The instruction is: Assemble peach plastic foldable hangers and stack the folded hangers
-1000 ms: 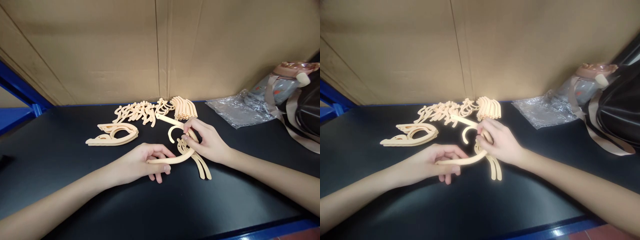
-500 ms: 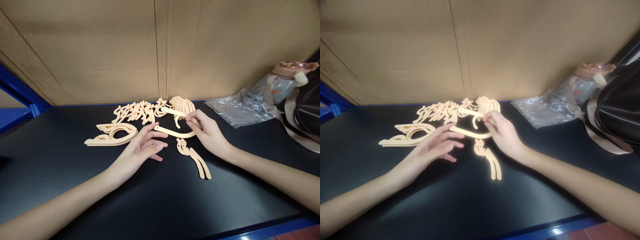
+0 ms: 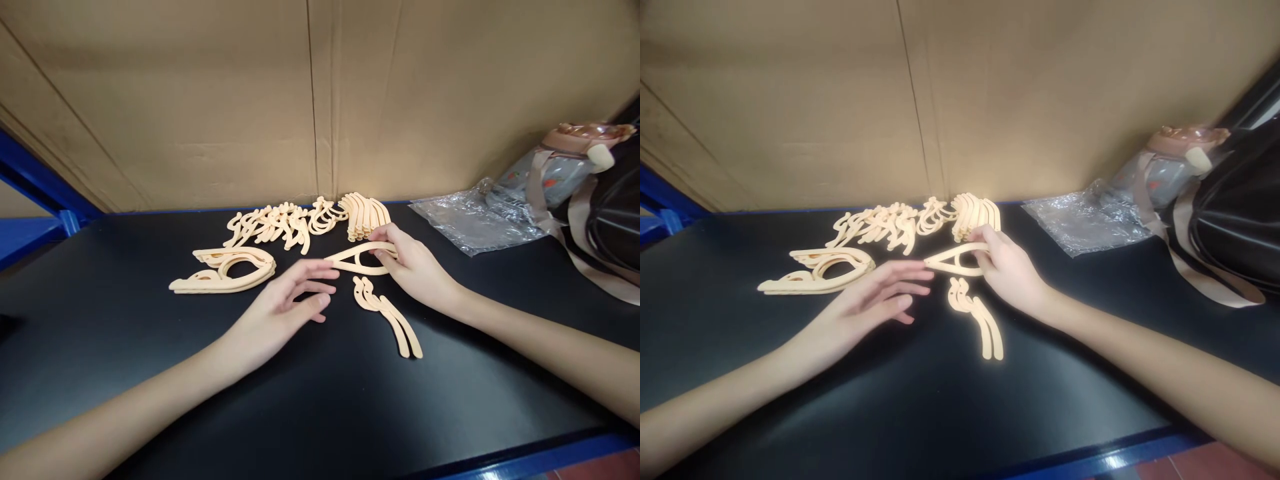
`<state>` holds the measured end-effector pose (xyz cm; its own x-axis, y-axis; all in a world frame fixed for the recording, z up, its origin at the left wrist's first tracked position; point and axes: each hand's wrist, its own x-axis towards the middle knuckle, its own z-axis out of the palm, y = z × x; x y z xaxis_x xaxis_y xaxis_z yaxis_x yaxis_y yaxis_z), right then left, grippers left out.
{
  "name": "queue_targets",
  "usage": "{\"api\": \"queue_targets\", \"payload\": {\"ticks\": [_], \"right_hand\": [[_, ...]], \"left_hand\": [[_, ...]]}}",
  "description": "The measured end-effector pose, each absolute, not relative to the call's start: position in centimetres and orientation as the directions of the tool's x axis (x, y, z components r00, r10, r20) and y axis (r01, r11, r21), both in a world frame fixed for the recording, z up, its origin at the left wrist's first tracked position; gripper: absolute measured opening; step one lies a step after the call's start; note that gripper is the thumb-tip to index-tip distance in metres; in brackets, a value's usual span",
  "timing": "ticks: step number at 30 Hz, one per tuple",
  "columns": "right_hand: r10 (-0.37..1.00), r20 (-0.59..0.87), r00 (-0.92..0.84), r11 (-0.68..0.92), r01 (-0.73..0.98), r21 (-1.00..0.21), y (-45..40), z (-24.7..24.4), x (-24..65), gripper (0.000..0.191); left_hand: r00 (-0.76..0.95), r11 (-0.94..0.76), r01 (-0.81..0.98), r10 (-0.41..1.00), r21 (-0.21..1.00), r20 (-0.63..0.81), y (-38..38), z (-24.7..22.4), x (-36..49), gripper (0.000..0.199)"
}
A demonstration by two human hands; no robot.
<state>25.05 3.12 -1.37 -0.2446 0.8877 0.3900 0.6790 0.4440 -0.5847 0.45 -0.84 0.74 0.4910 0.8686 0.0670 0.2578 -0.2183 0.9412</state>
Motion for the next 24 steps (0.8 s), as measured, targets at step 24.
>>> {"api": "queue_targets", "payload": {"ticks": [24], "right_hand": [[0.855,0.380,-0.353,0.504,0.738,-0.449,3.1,-1.6,25.2,0.028]], "left_hand": [[0.837,-0.909,0.392,0.415,0.140,0.356,-2.1,0.9,0.7,0.021]]}}
